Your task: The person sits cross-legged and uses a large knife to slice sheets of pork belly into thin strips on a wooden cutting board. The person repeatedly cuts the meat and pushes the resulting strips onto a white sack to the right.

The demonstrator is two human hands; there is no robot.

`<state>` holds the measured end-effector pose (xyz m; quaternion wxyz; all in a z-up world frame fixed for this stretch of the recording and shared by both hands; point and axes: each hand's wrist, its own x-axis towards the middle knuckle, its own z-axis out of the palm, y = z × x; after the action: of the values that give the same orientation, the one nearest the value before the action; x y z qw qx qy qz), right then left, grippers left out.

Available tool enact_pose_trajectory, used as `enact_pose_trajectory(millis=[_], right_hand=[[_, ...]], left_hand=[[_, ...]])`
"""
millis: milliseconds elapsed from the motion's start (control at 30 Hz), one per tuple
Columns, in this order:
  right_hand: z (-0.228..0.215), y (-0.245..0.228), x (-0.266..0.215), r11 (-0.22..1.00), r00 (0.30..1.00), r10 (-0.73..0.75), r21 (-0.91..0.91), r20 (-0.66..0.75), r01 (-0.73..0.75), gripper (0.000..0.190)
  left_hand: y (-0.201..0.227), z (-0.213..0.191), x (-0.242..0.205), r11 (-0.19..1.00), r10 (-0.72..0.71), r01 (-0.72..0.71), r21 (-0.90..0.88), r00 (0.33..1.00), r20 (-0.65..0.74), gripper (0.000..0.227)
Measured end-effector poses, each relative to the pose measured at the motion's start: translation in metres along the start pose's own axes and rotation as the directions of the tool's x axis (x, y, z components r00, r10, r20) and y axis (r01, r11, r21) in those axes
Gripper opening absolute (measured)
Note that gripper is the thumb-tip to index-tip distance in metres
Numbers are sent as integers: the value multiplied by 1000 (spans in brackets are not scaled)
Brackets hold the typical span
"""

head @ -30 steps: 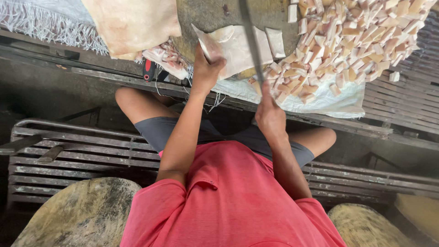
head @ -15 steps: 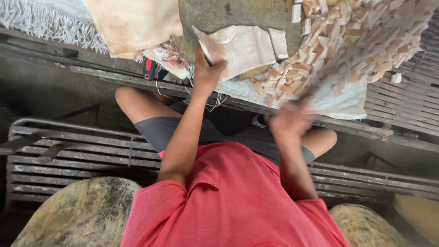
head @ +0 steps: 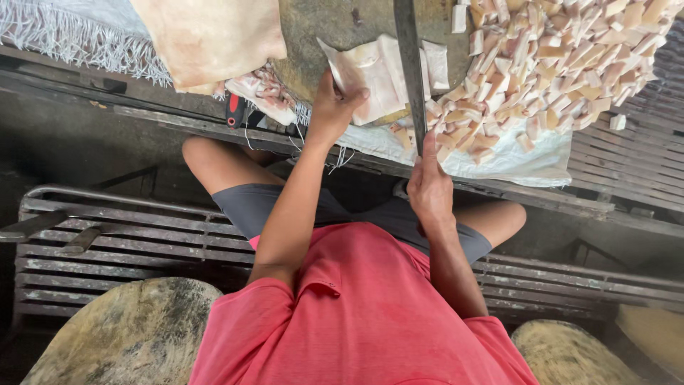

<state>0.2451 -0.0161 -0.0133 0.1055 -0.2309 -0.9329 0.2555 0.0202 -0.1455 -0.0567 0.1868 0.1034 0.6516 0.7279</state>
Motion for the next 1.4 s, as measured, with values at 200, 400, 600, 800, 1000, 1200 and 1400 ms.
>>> enact_pose_trajectory(millis=[200,400,600,800,1000,1200,1400], right_hand=[[11,-7,-1,992,993,-108,-59,45,111,64],[-43,-27,9,995,996,-79,-61,-33,76,63],[-56,-19,-5,807,782,73,498,-618,319,70],[20,20,11,982,983,-96,-145,154,119,73],[28,28,16,992,991,-85,-80,105,94,71],[22,31,26,985,986,-139,-85,95,148,74],[13,41,1,985,984,-154,-70,89,160,69]], left_hand=[[8,-14,-3,974,-150,161,156,986,-78,42],[2,-14,-4,983,-138,148,112,986,-90,43],[-9,-16,-4,983,-162,169,73,983,-87,44],[-42,-16,6,977,-133,135,-165,991,22,41],[-31,-6,-7,894,-284,319,-314,947,151,51],[-4,14,25,961,-240,225,163,968,79,31],[-28,18,19,985,-121,129,-116,990,74,28]])
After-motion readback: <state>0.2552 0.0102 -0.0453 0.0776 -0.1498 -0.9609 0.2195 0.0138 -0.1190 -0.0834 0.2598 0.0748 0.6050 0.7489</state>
